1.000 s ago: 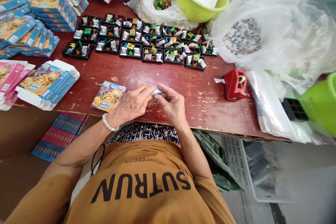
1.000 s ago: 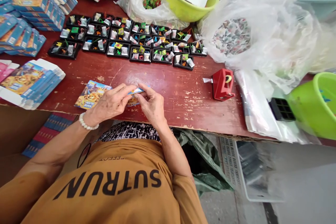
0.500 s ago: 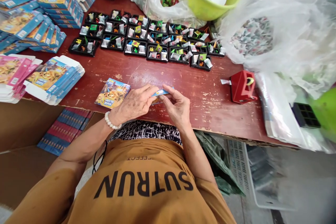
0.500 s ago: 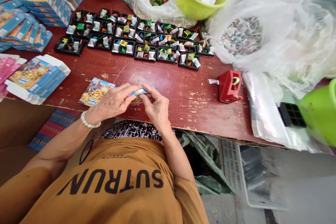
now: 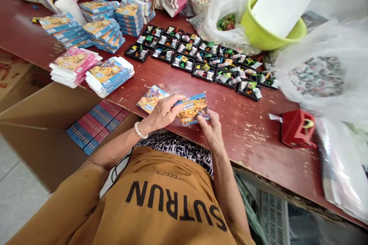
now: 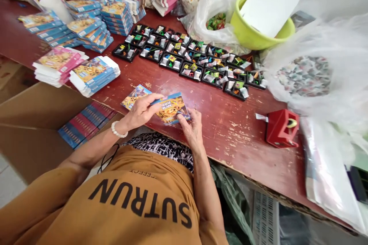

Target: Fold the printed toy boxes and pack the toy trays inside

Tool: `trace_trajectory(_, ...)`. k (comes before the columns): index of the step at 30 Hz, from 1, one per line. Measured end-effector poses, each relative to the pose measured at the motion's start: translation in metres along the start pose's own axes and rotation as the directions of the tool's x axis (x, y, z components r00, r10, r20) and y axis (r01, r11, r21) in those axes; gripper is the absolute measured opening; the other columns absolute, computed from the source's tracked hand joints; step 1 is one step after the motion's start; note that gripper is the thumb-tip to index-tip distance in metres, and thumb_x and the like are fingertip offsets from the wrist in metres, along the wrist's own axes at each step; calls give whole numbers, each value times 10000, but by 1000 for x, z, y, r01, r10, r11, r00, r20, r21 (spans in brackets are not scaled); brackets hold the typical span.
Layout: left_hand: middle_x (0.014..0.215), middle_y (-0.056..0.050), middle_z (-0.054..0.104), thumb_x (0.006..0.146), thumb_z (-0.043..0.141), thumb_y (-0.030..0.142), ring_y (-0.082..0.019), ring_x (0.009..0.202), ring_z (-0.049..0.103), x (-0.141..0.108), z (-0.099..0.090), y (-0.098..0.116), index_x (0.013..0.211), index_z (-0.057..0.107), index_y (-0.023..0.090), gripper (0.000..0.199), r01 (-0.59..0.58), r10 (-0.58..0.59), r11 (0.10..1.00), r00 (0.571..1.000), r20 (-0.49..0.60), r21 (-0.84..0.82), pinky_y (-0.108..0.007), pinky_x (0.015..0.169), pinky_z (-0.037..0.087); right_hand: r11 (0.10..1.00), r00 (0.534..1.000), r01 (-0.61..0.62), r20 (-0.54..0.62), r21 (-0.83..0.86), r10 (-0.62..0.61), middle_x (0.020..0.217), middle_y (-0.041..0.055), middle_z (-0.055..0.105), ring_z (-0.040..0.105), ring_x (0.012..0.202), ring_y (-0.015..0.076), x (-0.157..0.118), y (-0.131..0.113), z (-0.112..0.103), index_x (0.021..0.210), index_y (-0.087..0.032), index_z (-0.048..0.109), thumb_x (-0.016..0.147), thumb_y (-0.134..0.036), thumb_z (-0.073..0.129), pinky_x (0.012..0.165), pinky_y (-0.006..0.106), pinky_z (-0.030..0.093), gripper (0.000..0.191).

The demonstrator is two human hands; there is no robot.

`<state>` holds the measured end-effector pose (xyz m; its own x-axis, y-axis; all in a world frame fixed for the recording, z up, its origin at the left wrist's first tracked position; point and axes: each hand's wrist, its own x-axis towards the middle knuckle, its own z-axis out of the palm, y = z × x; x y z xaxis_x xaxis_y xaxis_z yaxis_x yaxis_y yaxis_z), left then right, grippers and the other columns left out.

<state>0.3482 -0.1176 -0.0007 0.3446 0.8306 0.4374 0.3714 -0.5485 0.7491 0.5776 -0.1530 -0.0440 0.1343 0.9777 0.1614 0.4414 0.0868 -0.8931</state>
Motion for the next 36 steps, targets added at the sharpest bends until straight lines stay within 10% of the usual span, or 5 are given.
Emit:
trace_trajectory(5, 1090, -87, 779, 1054, 544, 471, -193, 923, 743, -34, -64, -21, 1230, 659, 195, 348, 255, -266, 947, 963, -35, -193, -335, 795, 629, 835, 963, -222, 249, 503, 106, 991, 3, 754, 713, 815, 178, 32, -37, 46, 1204, -265, 610, 753, -573, 899, 751, 344, 620, 618)
trace_trajectory(10, 1356, -153, 688, 901, 742, 596, -344, 1344, 592, -27, -174, -81, 1307, 637, 183, 589, 382, -227, 799, 907, -356, 464, -554, 1185, 447, 899, 817, -168, 568, 405, -103, 950, 23, 779, 724, 829, 185, 96, -61, 87, 1154, -216, 668, 690, -526, 955, 761, 344, 617, 627)
trace_trajectory(14, 1672, -289, 372, 762, 849, 648, -488, 1561, 333, -8, -223, -127, 1628, 337, 111, 1140, 563, -579, 524, 786, -218, 639, -625, 1246, 308, 985, 707, 112, 687, 128, -170, 1077, 84, 773, 730, 958, 259, 138, -62, 118, 1311, -199, 703, 784, -488, 895, 906, 464, 605, 631)
trace_trajectory(20, 1712, -296, 299, 712, 860, 690, -496, 1579, 300, 0, -226, -145, 1687, 194, 100, 1320, 611, -676, 471, 713, -184, 637, -594, 1267, 272, 823, 734, 523, 608, -222, -302, 1470, 179, 601, 552, 1341, 428, 133, -55, 128, 1528, -256, 578, 828, -654, 826, 1134, 652, 446, 843)
trace_trajectory(36, 1741, -197, 270, 773, 924, 425, -469, 1600, 188, 1, -234, -144, 1682, 226, 148, 1179, 622, -619, 629, 764, -185, 466, -672, 1267, 221, 935, 847, 354, 412, 36, -337, 1525, 169, 508, 567, 1336, 395, 86, -45, 92, 1548, -332, 500, 828, -854, 674, 1092, 666, 520, 906)
